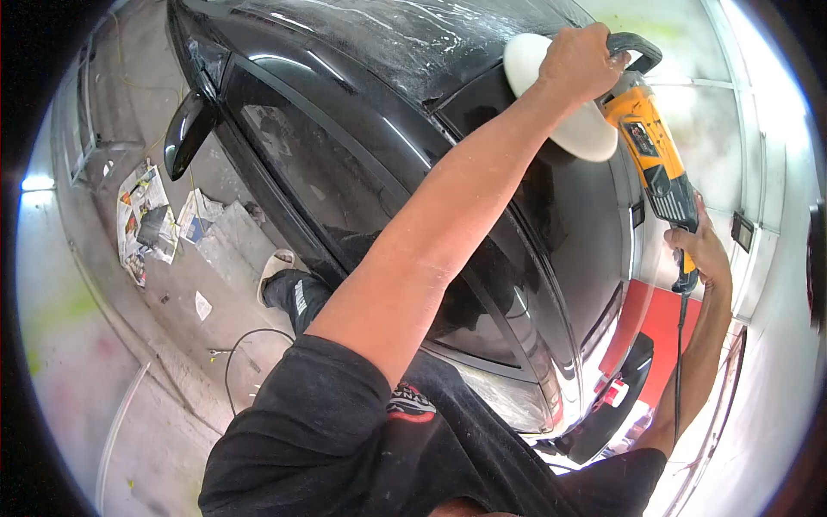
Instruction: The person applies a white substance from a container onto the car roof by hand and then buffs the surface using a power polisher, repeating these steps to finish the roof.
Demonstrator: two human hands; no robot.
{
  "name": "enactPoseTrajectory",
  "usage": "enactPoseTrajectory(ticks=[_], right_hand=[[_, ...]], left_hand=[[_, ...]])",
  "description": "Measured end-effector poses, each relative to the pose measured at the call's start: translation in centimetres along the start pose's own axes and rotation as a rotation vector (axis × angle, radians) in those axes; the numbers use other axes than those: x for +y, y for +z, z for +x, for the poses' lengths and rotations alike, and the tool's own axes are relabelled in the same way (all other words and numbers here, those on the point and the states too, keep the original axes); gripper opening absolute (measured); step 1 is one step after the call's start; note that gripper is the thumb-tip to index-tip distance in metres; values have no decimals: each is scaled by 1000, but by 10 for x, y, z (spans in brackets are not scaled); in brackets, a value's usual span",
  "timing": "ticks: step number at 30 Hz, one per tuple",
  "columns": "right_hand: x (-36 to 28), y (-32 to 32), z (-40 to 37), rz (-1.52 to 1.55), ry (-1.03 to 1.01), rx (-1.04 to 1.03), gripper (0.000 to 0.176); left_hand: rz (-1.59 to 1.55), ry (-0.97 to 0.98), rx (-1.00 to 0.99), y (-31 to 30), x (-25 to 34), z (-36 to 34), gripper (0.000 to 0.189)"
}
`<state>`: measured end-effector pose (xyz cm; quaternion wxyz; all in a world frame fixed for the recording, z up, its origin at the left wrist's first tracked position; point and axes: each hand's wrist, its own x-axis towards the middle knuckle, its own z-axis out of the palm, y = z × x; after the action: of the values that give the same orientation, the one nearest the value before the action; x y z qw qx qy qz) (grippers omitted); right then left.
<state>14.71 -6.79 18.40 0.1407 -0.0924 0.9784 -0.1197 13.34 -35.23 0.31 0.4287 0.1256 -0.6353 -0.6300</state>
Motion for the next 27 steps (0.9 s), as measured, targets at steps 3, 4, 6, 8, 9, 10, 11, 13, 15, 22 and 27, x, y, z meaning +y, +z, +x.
enactPoseTrajectory(ticks=[3, 4, 6, 8, 9, 10, 11, 13, 15, 22, 27], right_hand=[[2, 0, 0, -49, 32, 16, 107], [-1, -1, -2, -61, 33, 3, 107], [-7, -2, -9, -87, 43, -33, 107], [35, -3, -28, 25, -17, -85, 108], [50, -6, -43, 79, -48, -106, 108], [54, -8, -59, 96, 21, -99, 108], [74, -9, -72, 112, 36, -50, 107], [115, -8, -96, 142, 91, 16, 105], [135, -7, -125, 200, 134, 24, 104], [170, -4, -208, 276, 345, 103, 97], [172, -21, -227, 273, 379, 24, 106]], left_hand=[[-55, -13, -31, -8, 1, -4, 32], [-56, 30, -2, -9, 1, -6, 34], [-54, 105, 53, -11, -2, -13, 38], [-57, 76, -21, 4, 10, -47, 38], [-61, 64, -56, 10, 22, -62, 38], [-51, 51, -85, 20, 29, -73, 36], [-74, 38, -133, 30, 35, -84, 36], [-122, 10, -233, 50, 48, -109, 36], [-137, 42, -309, 71, 59, -132, 37], [-185, 30, -550, 128, 88, -200, 37], [-280, -17, -547, 109, 95, -221, 33]])
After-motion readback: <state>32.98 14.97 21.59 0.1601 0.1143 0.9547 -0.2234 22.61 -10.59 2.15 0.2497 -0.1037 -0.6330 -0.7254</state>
